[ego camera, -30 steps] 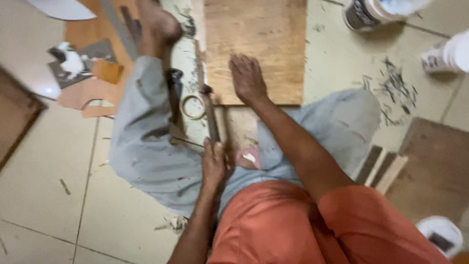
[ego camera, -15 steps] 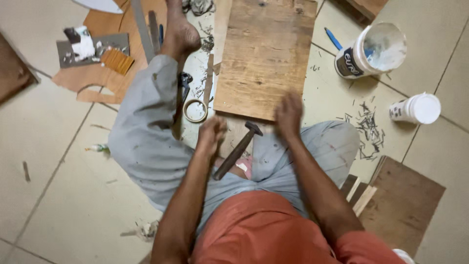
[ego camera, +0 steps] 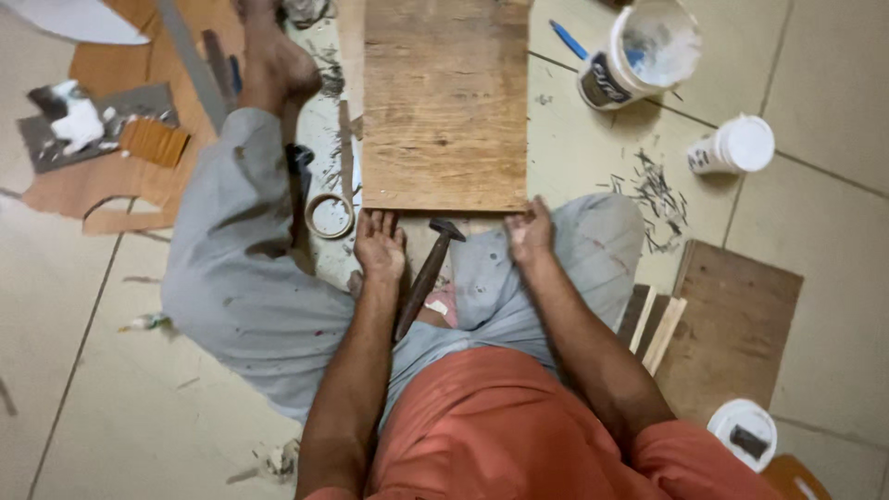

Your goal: The person sits on the floor and uses a hammer to drive nails into a rectangular wooden board. They repeatedly pick up nails from a pile on the floor, position them on the wood, and hammer them in. The person also handles smaller wooden strips and a cardboard piece, nailing them to the board.

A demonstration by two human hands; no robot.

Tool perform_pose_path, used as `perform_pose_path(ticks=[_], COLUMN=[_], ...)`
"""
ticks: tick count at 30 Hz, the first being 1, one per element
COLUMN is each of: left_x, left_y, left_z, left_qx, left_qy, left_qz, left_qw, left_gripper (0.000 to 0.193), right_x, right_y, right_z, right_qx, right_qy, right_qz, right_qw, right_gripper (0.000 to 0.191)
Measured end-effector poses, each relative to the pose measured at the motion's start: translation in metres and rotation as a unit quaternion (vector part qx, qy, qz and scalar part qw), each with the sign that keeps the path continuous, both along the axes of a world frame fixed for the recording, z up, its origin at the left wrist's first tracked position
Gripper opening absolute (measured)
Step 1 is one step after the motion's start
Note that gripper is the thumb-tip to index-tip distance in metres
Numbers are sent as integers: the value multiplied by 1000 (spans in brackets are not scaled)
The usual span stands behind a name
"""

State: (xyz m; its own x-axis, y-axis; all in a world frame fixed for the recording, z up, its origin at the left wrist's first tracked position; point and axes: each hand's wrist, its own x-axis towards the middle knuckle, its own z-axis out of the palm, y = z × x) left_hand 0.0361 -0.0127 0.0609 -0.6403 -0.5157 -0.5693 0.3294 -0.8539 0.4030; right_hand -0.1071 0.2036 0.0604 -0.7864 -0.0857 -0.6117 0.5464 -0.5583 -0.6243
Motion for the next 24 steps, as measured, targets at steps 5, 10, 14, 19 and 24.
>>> perform_pose_path(ticks=[5, 10, 14, 19, 24], left_x=[-3, -2, 1, 2, 3], left_y=[4, 5, 4, 4, 9], left_z=[-6, -4, -5, -16, -22], left_qx=[7, 9, -18, -28, -65], left_qy=[-13, -18, -1, -18, -50], left_qz=[-4, 16, -6, -43, -121], left_qw=[1000, 1000, 1000, 998, 989], left_gripper=[58, 56, 56, 49, 33], right_x=[20, 27, 27, 23, 44], right_y=[-8, -15, -16, -11, -2], right_z=[3, 17, 18, 2, -7], right_qx=[-139, -178, -176, -156, -22], right_qy=[-28, -1, -17, 14, 62], right_qz=[-74, -102, -98, -70, 69], right_qw=[987, 979, 979, 985, 995], right_gripper=[83, 86, 81, 56, 50])
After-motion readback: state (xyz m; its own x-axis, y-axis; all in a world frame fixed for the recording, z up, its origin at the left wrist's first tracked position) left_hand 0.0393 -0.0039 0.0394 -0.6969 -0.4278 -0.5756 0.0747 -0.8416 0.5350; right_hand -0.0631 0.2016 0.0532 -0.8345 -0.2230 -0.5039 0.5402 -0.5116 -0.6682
